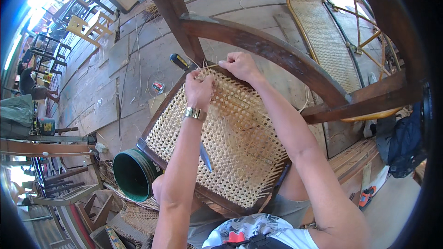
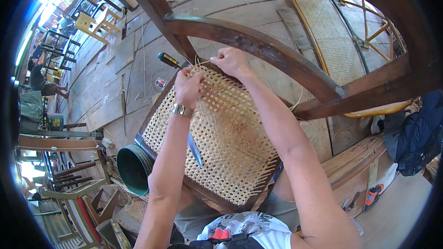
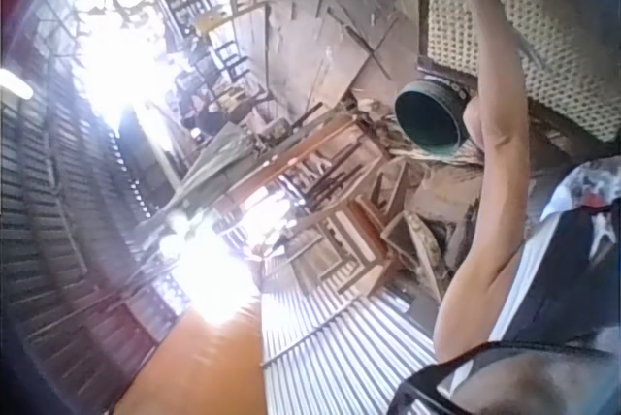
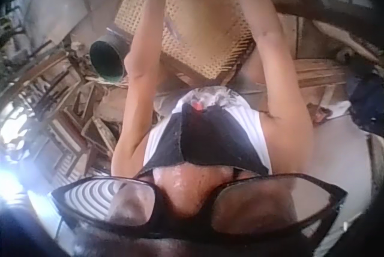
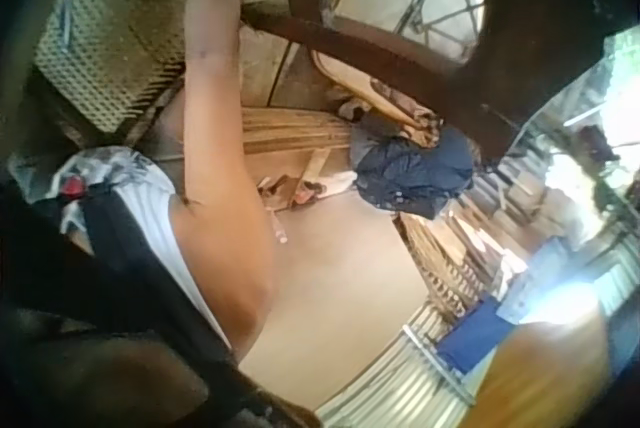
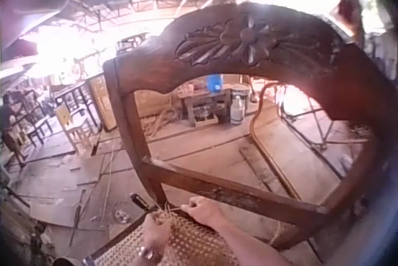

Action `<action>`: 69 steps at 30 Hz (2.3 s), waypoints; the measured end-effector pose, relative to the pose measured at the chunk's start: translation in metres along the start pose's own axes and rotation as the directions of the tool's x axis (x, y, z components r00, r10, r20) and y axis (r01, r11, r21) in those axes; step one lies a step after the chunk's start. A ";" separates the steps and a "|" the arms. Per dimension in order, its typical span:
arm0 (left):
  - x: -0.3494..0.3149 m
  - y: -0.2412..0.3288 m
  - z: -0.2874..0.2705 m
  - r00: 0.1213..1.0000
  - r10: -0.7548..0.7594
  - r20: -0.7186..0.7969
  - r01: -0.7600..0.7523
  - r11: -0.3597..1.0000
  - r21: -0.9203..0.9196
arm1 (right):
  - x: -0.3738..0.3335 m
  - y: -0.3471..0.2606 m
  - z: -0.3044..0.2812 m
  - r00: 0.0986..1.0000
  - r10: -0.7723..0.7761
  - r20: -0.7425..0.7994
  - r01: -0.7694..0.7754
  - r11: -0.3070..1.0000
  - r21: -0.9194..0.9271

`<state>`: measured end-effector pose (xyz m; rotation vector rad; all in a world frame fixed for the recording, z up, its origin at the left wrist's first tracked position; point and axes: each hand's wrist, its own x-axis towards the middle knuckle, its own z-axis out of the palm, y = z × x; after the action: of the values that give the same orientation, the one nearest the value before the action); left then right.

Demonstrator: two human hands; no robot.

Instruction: Repairing or reweaving the cane seat of a wooden chair using pliers and mallet.

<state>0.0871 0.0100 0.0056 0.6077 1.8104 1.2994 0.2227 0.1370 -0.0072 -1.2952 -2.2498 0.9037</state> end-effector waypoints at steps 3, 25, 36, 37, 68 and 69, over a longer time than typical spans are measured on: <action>-0.018 -0.007 -0.022 0.952 0.297 -0.078 -0.247 0.892 0.379 | -0.013 -0.001 0.012 0.993 0.079 -0.090 -0.069 0.992 0.105; -0.138 -0.036 -0.109 0.942 0.305 0.142 -0.315 0.652 0.690 | -0.034 0.008 0.017 0.965 0.021 -0.261 0.054 0.960 0.276; -0.134 -0.053 -0.116 0.916 0.396 0.060 -0.330 0.661 0.674 | -0.145 0.024 -0.068 0.944 -0.011 -0.328 0.020 1.000 0.023; -0.128 -0.061 -0.119 0.917 0.394 0.064 -0.339 0.686 0.644 | -0.167 0.024 -0.083 0.952 -0.047 -0.302 0.036 0.998 -0.043; -0.151 -0.050 -0.087 0.925 0.372 0.076 -0.228 0.384 0.895 | -0.771 0.223 -0.105 0.663 0.747 0.050 -0.577 0.552 -0.602; -0.161 -0.035 -0.080 0.902 0.429 0.054 -0.252 0.419 0.872 | -0.757 0.202 -0.114 0.710 0.703 0.038 -0.576 0.611 -0.543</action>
<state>0.1128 -0.1686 0.0376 1.5325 2.5713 0.5375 0.7929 -0.4072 -0.0783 -2.4885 -2.2941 0.7360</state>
